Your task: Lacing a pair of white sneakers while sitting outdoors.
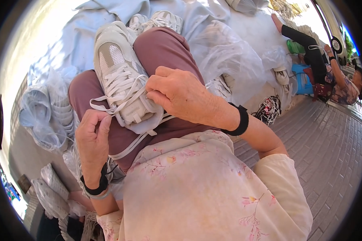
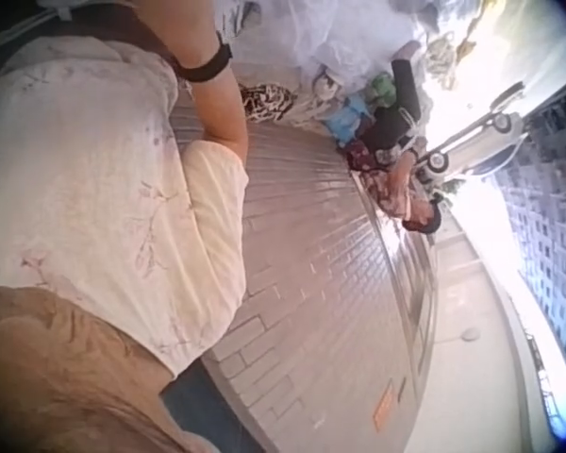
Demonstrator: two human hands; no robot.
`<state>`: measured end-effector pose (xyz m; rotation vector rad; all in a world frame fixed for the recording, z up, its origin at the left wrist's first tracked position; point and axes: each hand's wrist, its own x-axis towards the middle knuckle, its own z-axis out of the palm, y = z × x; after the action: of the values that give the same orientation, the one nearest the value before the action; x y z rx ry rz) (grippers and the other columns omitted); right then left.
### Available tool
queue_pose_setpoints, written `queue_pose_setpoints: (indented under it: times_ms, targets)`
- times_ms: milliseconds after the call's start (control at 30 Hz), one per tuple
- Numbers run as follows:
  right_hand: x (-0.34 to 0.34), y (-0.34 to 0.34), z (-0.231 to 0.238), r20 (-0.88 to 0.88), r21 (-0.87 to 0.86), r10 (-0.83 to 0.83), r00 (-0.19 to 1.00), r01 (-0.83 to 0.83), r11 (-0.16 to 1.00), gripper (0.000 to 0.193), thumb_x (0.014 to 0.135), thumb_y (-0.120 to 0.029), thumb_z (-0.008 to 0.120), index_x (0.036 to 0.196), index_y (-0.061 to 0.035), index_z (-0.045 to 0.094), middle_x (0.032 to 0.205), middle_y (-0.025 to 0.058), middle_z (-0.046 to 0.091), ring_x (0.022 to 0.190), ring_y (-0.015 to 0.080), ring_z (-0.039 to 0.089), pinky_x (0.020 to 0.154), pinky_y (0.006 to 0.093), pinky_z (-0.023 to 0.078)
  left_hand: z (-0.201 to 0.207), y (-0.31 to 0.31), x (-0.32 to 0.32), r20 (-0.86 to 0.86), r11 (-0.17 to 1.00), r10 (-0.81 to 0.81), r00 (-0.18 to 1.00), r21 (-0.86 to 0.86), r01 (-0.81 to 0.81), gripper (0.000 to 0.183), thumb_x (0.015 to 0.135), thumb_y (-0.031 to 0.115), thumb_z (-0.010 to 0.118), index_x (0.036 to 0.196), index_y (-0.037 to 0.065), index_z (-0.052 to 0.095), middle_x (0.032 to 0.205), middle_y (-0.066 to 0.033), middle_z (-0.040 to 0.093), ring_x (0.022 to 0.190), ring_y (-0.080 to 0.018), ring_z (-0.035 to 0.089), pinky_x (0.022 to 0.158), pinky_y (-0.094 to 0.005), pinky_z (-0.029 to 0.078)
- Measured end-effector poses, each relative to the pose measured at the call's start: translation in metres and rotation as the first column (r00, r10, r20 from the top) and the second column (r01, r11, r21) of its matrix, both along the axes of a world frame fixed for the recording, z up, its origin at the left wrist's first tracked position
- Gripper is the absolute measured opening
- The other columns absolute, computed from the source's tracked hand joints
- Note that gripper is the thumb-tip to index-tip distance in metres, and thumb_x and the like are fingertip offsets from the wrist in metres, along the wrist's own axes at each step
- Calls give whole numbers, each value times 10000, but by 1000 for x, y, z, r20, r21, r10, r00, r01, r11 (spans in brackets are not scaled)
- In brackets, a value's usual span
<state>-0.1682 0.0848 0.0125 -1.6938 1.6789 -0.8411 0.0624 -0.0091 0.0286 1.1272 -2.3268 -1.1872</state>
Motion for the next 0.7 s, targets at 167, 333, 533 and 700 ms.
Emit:
queue_pose_setpoints:
  times_ms: [167,333,533,700]
  targets:
    - [21,7,-15,-186,-189,-73,980,38,981,80,792,-86,641,814,-53,572,787,85,542,733,271,563,678,356,454,3,-4,-2,14,999,-31,999,38,30,42,860,18,622,862,-12,593,767,-109,571,649,-258,545,597,-320,434]
    - [23,12,-4,-282,-305,-135,950,45,951,202,707,-127,713,859,-68,594,870,65,521,844,250,547,768,374,419,1,5,-2,88,995,-5,996,-102,14,49,846,28,634,866,-6,604,798,-122,596,699,-298,576,625,-346,449]
    - [30,20,2,-396,-266,-182,900,77,961,320,652,-132,757,929,-59,614,926,67,493,906,237,531,797,377,392,-5,6,-5,72,971,-27,997,-234,43,90,820,29,668,892,8,617,863,-100,602,816,-271,569,754,-352,447]
    - [41,22,-9,-343,-182,-204,917,148,972,258,704,-82,704,939,-37,607,937,89,511,882,248,557,726,344,449,3,29,-1,125,895,136,983,-442,-68,233,762,89,742,967,60,635,982,-96,595,920,-291,549,825,-394,420]
